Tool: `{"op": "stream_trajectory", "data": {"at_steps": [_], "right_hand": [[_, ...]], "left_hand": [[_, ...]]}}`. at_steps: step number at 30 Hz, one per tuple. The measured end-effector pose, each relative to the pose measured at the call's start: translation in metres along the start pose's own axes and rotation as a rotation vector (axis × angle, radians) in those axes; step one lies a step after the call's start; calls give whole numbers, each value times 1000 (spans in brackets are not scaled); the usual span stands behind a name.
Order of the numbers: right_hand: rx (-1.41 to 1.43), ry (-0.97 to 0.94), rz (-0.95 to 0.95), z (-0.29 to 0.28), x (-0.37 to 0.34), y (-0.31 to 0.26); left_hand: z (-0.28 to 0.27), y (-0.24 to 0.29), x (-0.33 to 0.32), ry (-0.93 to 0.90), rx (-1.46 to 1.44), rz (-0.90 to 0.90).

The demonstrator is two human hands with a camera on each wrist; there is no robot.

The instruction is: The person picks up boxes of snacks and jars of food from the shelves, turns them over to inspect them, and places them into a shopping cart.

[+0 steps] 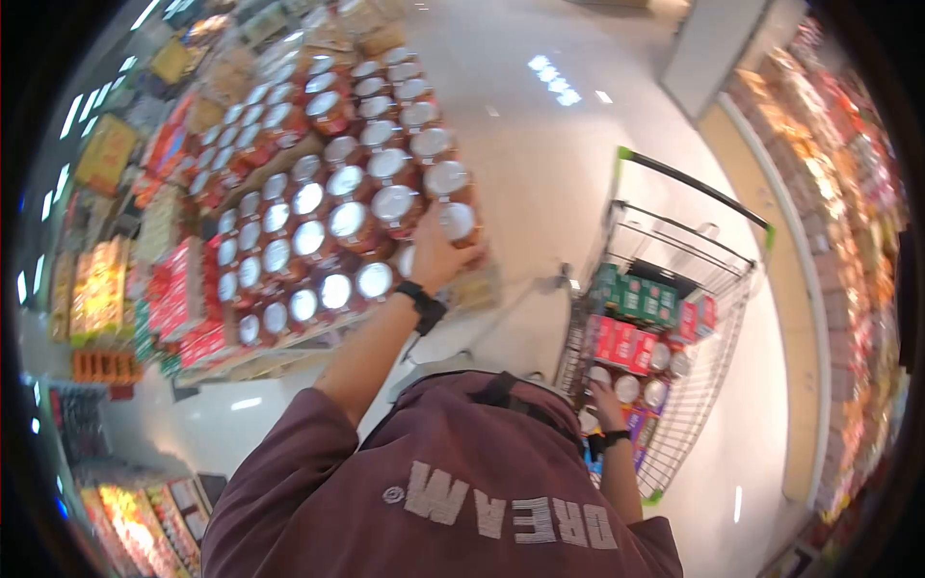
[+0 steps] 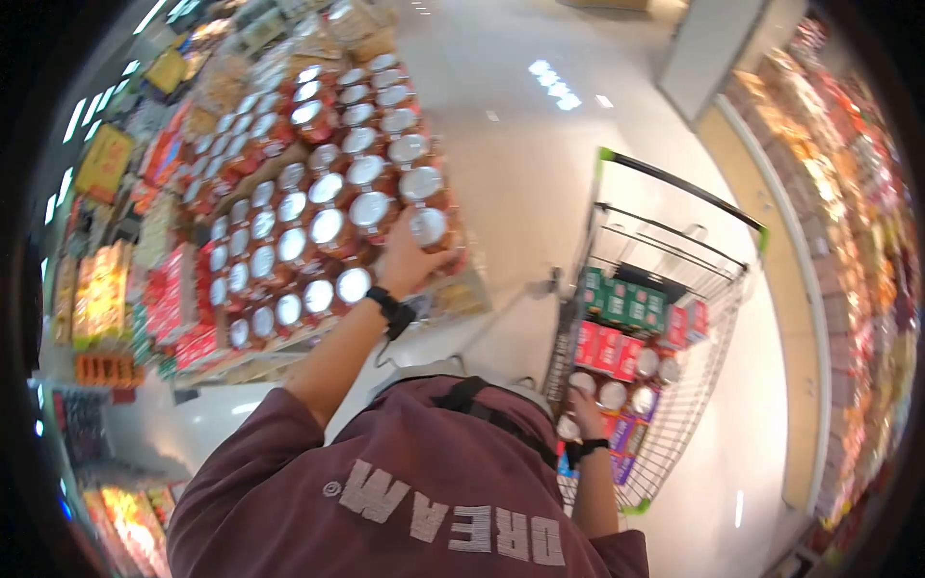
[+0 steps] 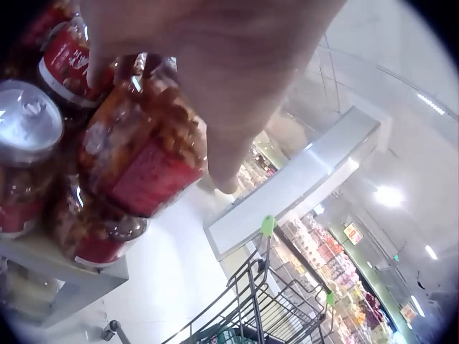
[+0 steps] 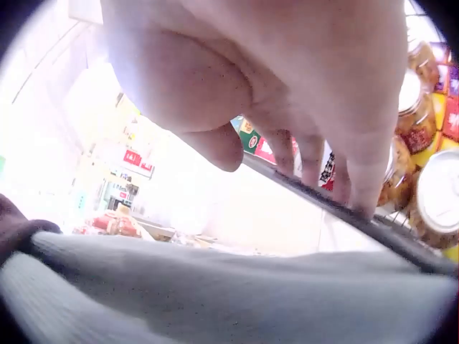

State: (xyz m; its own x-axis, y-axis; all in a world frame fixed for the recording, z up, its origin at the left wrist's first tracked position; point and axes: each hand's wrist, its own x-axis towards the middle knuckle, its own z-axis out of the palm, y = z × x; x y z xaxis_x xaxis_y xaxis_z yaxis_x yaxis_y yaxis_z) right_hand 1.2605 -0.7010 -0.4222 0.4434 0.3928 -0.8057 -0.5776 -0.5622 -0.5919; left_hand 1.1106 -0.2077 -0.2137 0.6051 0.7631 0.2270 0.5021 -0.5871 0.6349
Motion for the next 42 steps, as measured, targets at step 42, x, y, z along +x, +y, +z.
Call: {"op": "stream_trajectory", "data": {"at_steps": [42], "right_hand": [[96, -76, -972, 122, -220, -292]], "left_hand": [[-28, 153, -49, -718, -1212, -173]]}}
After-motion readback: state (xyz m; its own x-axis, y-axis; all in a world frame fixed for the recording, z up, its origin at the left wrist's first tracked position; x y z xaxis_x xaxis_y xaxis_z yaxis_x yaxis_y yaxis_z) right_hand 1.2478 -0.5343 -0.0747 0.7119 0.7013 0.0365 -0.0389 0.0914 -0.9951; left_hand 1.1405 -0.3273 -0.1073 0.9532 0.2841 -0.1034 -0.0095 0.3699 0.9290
